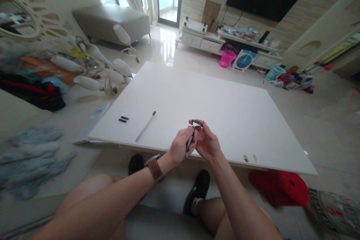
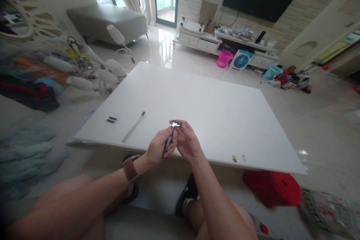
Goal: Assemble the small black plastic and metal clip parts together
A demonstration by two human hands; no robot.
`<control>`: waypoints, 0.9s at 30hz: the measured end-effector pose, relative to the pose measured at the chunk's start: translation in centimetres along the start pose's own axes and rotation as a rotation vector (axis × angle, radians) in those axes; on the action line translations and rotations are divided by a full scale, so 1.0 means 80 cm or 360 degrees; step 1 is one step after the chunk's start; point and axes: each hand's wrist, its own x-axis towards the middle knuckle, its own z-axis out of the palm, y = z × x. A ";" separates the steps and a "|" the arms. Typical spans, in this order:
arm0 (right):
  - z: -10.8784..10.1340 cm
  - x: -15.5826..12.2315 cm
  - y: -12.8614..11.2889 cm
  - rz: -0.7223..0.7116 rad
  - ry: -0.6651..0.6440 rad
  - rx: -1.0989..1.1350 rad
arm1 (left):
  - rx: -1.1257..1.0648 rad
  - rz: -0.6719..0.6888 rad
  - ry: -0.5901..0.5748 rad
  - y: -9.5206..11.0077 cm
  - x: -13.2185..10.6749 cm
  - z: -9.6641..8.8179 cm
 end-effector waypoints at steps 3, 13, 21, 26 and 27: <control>-0.002 0.000 0.000 0.0002 -0.0030 -0.0001 | 0.0029 0.0017 -0.0016 -0.001 0.001 -0.002; -0.012 0.004 0.003 -0.0149 -0.0066 -0.0268 | 0.0085 0.0067 -0.0063 -0.004 0.003 -0.006; -0.013 0.003 0.004 -0.0162 -0.0031 -0.0297 | 0.0118 0.0069 -0.0093 -0.003 0.002 -0.008; -0.012 0.003 0.003 -0.0148 -0.0037 -0.0255 | 0.0113 0.0070 -0.0089 -0.003 0.002 -0.010; -0.012 0.003 0.003 -0.0144 -0.0034 -0.0244 | 0.0116 0.0064 -0.0086 -0.003 0.003 -0.010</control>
